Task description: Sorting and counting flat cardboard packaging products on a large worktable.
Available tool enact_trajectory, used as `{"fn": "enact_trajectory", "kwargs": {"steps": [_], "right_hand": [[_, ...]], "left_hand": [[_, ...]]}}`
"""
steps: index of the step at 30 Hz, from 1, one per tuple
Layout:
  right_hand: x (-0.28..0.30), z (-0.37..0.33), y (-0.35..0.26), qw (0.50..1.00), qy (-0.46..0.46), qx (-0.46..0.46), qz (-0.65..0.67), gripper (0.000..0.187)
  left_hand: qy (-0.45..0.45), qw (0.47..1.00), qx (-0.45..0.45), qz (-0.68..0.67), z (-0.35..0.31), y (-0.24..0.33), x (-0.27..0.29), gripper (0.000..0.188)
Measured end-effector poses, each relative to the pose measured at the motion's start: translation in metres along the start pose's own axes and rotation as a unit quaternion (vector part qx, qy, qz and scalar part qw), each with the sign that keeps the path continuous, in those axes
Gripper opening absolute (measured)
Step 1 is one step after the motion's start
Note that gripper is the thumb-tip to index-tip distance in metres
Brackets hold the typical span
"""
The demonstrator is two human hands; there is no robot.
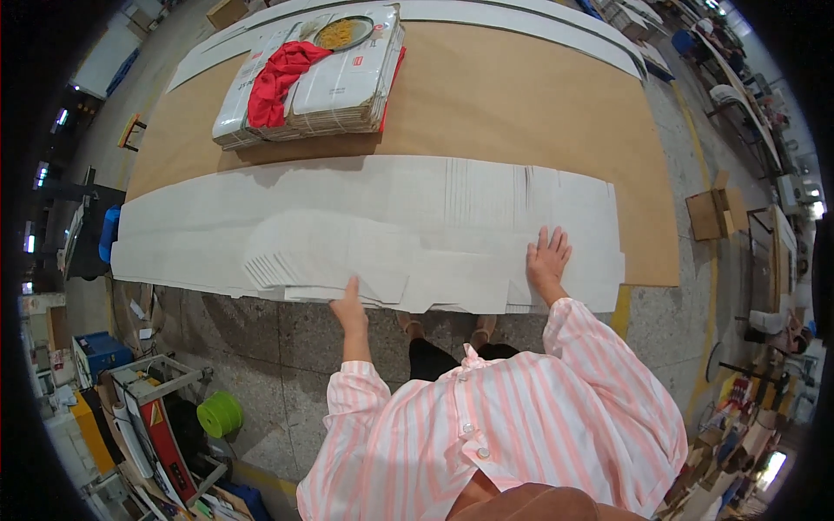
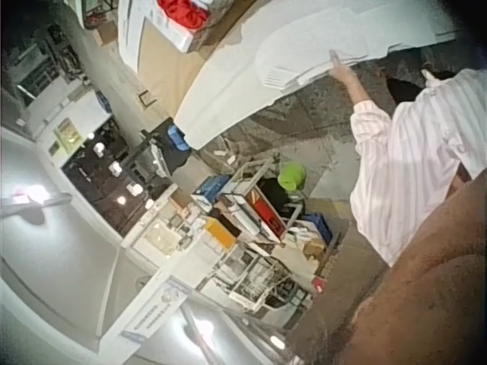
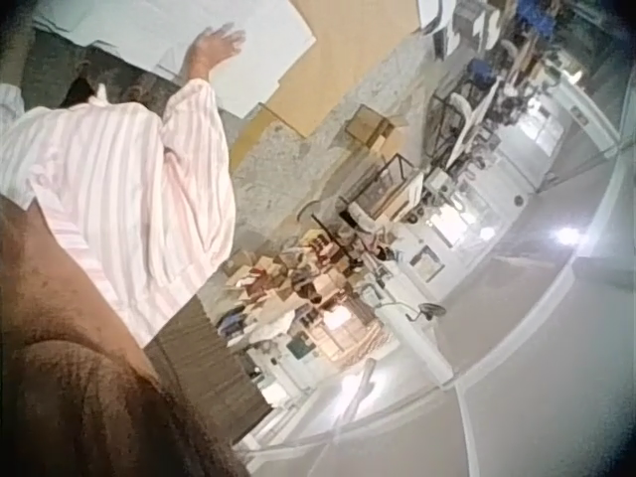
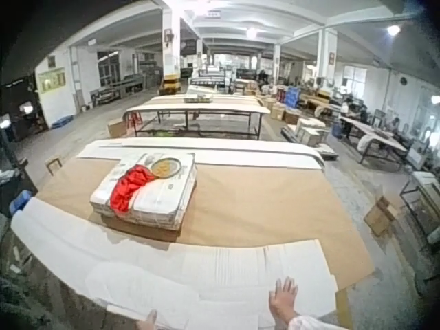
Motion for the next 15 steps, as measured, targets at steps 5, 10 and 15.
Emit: {"fn": "enact_trajectory", "kwargs": {"steps": [5, 10, 15], "right_hand": [[0.003, -0.006, 0.011, 1.000, -0.001, -0.003, -0.009, 0.056], [-0.025, -0.005, 0.026, 1.000, -0.005, 0.022, -0.010, 0.055], [-0.057, 0.007, 0.058, 0.977, 0.070, 0.001, 0.203, 0.055]], "left_hand": [[-0.090, 0.964, -0.048, 0.244, -0.078, 0.080, -0.069, 0.035], [-0.242, 0.706, -0.495, 0.445, -0.192, 0.122, -0.173, 0.047], [-0.187, 0.500, -0.635, 0.559, -0.252, 0.068, -0.210, 0.042]]}}
Point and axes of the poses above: each hand's wrist, its own z-axis towards the middle knuckle, its own x-axis out of the back of the hand, y = z × x, the point moved 6 cm from there along z, towards the middle knuckle, and after that the axes turned 10 degrees about x, right-handed, at the moved point
